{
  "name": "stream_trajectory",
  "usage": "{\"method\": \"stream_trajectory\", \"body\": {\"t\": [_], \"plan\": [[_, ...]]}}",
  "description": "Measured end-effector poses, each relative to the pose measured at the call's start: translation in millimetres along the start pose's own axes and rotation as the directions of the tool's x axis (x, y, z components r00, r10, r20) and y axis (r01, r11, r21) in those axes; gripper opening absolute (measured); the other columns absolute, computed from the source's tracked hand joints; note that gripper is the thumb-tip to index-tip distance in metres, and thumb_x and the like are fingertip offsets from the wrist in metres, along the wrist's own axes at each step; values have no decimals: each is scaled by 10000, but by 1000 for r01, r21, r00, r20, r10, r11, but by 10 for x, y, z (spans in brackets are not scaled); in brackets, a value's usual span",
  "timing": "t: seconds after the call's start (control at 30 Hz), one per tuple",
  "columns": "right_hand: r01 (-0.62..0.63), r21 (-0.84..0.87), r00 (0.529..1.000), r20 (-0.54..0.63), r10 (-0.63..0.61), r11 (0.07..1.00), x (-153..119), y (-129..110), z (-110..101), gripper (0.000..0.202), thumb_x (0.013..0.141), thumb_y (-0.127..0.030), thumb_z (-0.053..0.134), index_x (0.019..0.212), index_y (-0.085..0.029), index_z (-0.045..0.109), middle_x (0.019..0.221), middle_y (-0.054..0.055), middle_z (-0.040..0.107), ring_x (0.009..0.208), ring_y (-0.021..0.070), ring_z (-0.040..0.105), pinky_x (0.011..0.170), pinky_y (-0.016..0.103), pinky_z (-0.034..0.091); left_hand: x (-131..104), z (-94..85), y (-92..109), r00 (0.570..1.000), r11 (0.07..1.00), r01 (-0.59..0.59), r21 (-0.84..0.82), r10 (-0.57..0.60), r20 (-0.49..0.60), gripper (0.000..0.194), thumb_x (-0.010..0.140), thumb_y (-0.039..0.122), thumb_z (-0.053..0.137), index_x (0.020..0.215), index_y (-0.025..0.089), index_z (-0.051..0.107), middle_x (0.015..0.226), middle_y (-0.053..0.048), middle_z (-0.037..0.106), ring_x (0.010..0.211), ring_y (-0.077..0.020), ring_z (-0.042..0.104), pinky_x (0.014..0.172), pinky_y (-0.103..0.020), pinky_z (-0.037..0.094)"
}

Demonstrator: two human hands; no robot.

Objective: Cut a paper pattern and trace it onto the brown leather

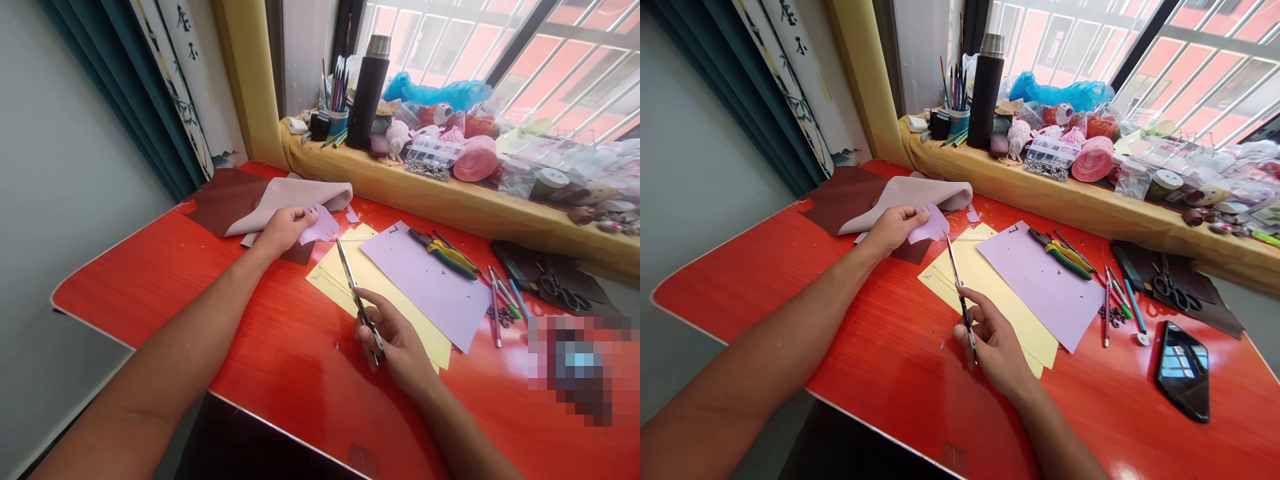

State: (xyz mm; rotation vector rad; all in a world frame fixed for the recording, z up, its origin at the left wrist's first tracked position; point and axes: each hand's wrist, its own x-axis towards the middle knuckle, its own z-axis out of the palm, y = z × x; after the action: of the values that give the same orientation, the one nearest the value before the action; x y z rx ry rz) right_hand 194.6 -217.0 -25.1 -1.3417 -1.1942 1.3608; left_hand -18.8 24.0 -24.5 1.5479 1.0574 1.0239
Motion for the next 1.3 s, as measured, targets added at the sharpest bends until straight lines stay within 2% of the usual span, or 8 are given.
{"method": "stream_trajectory", "body": {"t": [0.17,0.37,0.8,1.0,1.3], "plan": [[16,-42,1000,4,-16,999,-1,19,0,619,972,-570,755,1511,-304,609,825,-21,530,589,139,422,514,299,473,-40,33,91,1000,999,23,45,-23,-9,484,819,647,796,705,201,647,621,19,550,578,-126,399,548,-293,266],[11,-33,1000,-4,-11,999,-12,-14,10,593,979,-557,743,1502,-314,607,841,-28,523,578,133,415,517,304,468,-80,59,154,998,997,31,67,-34,51,462,822,631,781,727,196,658,628,24,549,594,-127,405,567,-292,292],[49,-7,999,-15,-49,999,-8,32,4,590,996,-565,735,1512,-312,604,802,-39,502,584,136,416,493,287,472,-84,72,127,991,996,-42,84,31,129,453,872,621,750,764,191,657,679,24,577,625,-125,430,590,-290,324],[80,-2,997,-22,-80,997,-6,66,-3,566,1007,-551,728,1505,-312,608,788,-52,516,503,102,443,481,278,462,-90,70,143,990,995,-35,90,22,141,446,868,615,749,777,188,660,694,13,599,636,-129,454,588,-289,324],[79,-3,997,-12,-79,997,-6,69,1,587,1003,-569,734,1512,-307,602,784,-50,500,529,117,437,467,276,473,-98,76,118,989,995,-31,92,18,144,440,877,614,749,785,192,661,652,26,553,602,-122,417,568,-290,297]]}}
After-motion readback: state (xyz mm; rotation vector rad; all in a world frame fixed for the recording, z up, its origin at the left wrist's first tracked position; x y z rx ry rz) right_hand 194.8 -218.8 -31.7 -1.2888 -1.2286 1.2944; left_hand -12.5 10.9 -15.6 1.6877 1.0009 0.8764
